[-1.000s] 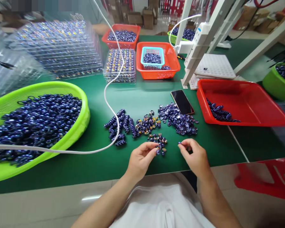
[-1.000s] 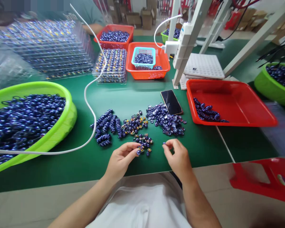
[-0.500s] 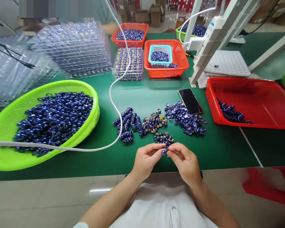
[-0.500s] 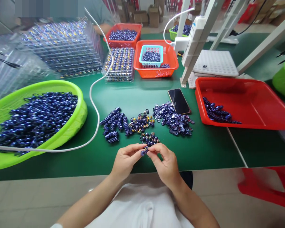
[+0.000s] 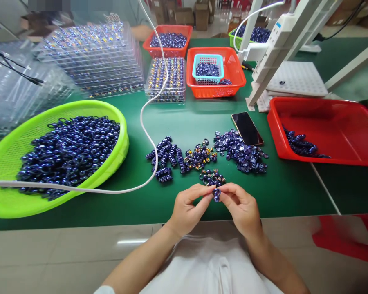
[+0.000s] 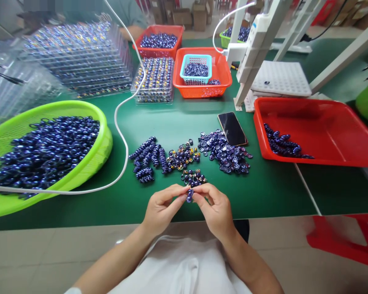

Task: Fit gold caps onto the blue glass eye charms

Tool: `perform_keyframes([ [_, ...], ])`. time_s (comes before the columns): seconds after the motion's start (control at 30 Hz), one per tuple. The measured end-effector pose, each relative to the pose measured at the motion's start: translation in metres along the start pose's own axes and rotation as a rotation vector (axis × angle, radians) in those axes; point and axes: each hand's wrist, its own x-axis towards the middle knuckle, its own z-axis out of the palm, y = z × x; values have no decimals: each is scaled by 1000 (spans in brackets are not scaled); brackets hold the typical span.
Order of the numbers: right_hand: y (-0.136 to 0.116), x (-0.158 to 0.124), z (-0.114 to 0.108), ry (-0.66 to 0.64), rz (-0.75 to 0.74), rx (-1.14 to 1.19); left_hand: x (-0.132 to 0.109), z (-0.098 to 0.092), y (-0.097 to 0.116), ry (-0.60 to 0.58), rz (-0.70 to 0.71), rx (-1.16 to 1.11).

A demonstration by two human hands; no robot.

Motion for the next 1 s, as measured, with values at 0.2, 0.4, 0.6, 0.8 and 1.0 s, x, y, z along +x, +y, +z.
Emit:
perform_keyframes([
  [0.2, 3, -2, 1, 21, -46, -78, -2, 0, -2, 1, 79, 11],
  [0.4, 4, -4, 0, -91, 43, 54, -2, 0, 0, 9, 50, 22],
  [0.6, 1, -8, 7, -126, 97, 162, -6, 2, -2, 2, 132, 16],
  [0.8, 2, -8, 7, -77, 33, 87, -5, 4, -2, -9, 117, 67],
  [1.0, -5, -3, -8, -54, -184, -354, -3, 0, 12, -32, 20, 217],
])
